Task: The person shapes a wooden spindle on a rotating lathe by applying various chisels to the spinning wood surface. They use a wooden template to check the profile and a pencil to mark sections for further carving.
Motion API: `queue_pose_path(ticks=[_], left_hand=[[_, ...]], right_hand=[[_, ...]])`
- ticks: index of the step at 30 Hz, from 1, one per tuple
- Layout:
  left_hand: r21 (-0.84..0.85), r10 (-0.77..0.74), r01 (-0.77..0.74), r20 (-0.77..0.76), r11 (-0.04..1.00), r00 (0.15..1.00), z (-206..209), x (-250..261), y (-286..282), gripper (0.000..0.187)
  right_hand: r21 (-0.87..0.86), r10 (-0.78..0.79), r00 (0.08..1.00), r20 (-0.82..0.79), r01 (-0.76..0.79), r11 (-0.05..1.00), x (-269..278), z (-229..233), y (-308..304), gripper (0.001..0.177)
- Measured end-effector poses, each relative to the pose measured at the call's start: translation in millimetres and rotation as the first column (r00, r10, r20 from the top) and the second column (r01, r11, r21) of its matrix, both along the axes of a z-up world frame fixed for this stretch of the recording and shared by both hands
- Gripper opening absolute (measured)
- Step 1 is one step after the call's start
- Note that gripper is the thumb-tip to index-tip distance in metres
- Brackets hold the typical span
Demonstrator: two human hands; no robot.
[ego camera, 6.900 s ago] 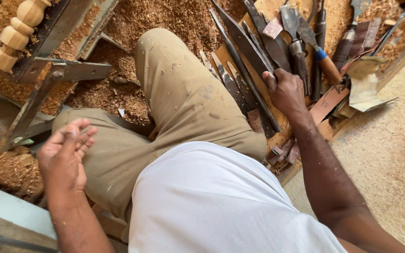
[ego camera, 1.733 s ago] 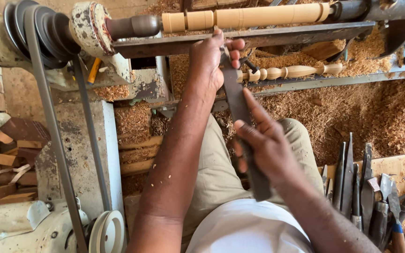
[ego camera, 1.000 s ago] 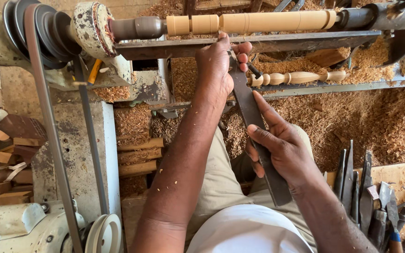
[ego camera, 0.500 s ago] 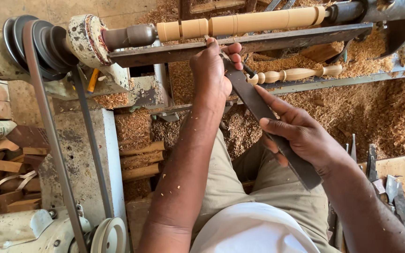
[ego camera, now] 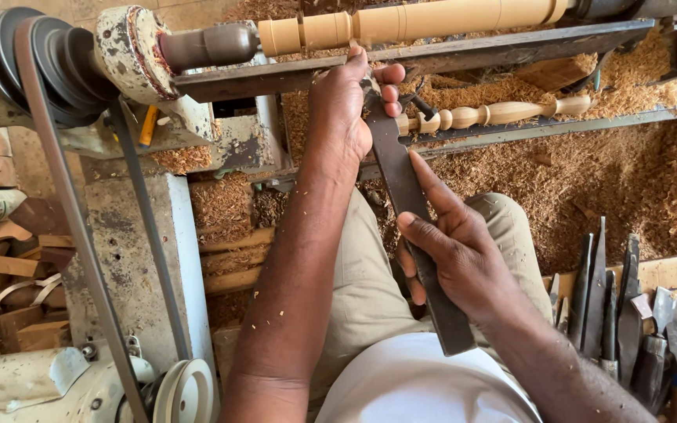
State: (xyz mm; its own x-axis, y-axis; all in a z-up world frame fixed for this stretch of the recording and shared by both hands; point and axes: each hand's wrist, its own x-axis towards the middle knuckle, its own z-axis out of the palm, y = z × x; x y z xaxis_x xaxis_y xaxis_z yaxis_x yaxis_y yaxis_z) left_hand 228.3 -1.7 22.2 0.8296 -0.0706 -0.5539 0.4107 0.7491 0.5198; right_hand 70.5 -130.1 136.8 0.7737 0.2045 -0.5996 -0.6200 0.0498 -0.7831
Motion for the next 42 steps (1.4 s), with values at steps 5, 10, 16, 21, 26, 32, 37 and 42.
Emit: queue_pose_path(ticks=[5, 10, 16, 21, 26, 32, 37, 42], left_hand=[[0.078, 0.000, -0.003, 0.040, 0.997, 0.999, 4, 1, 0, 0.011], [0.061, 0.039, -0.039, 0.007, 0.997, 0.999, 7, -4, -5, 0.016], [0.058, 0.112, -0.114, 0.030, 0.992, 0.993, 5, -2, -15, 0.017], [0.062, 0.080, -0.082, 0.043, 0.995, 0.996, 1, -3, -10, 0.017], [0.031, -0.029, 0.028, 0.056, 0.999, 0.998, 0, 0, 2, 0.012], [-0.108, 0.036, -0.028, 0.065, 0.994, 0.997, -3, 0, -7, 0.016], [-0.057, 0.098, -0.095, 0.056, 0.994, 0.994, 4, -6, -14, 0.023], [0.042, 0.044, -0.046, 0.052, 0.998, 0.998, 7, -13, 1, 0.031]], right_hand=[[0.011, -0.034, 0.999, 0.012, 0.034, 0.999, 0, -1, 3, 0.077], [-0.062, -0.007, 1.000, 0.005, 0.007, 0.998, 0, 0, -3, 0.077], [-0.044, 0.025, 0.999, -0.021, -0.026, 0.999, 10, 1, -18, 0.076], [-0.088, 0.026, 0.999, -0.043, -0.030, 0.996, 8, 1, -14, 0.077], [-0.016, 0.072, 0.996, -0.049, -0.073, 0.997, 8, 6, -11, 0.076], [-0.075, 0.181, 0.980, -0.084, -0.187, 0.980, 31, 11, -64, 0.076], [0.018, 0.267, 0.961, -0.072, -0.266, 0.964, 55, 11, -84, 0.075], [-0.319, 0.217, 0.961, -0.173, -0.263, 0.911, 28, 8, -41, 0.073]])
